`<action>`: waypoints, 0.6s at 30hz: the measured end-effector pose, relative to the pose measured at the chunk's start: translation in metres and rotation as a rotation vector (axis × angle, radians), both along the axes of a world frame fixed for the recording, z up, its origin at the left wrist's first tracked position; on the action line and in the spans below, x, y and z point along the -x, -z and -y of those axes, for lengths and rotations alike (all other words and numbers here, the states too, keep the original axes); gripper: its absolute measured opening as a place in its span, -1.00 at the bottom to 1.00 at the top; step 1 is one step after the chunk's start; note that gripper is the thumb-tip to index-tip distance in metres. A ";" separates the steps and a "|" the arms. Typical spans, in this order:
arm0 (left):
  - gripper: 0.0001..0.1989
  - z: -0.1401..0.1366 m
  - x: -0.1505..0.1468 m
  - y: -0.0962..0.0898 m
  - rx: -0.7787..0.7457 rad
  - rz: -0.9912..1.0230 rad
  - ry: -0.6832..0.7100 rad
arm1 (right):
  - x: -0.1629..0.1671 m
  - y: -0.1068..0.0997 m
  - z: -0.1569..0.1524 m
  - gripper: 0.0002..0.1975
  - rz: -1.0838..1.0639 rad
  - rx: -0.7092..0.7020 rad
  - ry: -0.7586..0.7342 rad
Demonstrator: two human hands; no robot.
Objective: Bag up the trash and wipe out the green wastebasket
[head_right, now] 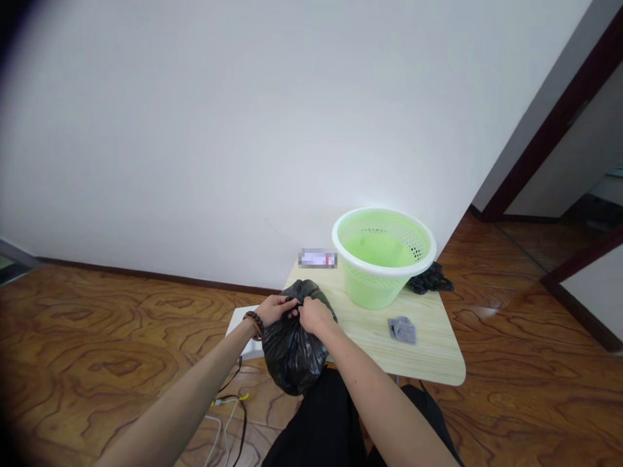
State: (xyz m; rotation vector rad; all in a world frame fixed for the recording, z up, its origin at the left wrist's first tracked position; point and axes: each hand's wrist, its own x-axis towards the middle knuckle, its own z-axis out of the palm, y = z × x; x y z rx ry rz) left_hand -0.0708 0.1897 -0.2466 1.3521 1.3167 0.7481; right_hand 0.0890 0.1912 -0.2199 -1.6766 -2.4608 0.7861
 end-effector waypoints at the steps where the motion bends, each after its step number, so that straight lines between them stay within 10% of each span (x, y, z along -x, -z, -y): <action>1: -0.62 0.000 0.000 0.002 0.012 0.008 -0.008 | -0.001 0.001 -0.001 -0.67 0.027 -0.004 -0.035; 18: -0.57 0.001 -0.002 0.002 0.314 0.295 -0.221 | -0.001 -0.001 0.016 -0.55 -0.116 -0.160 -0.125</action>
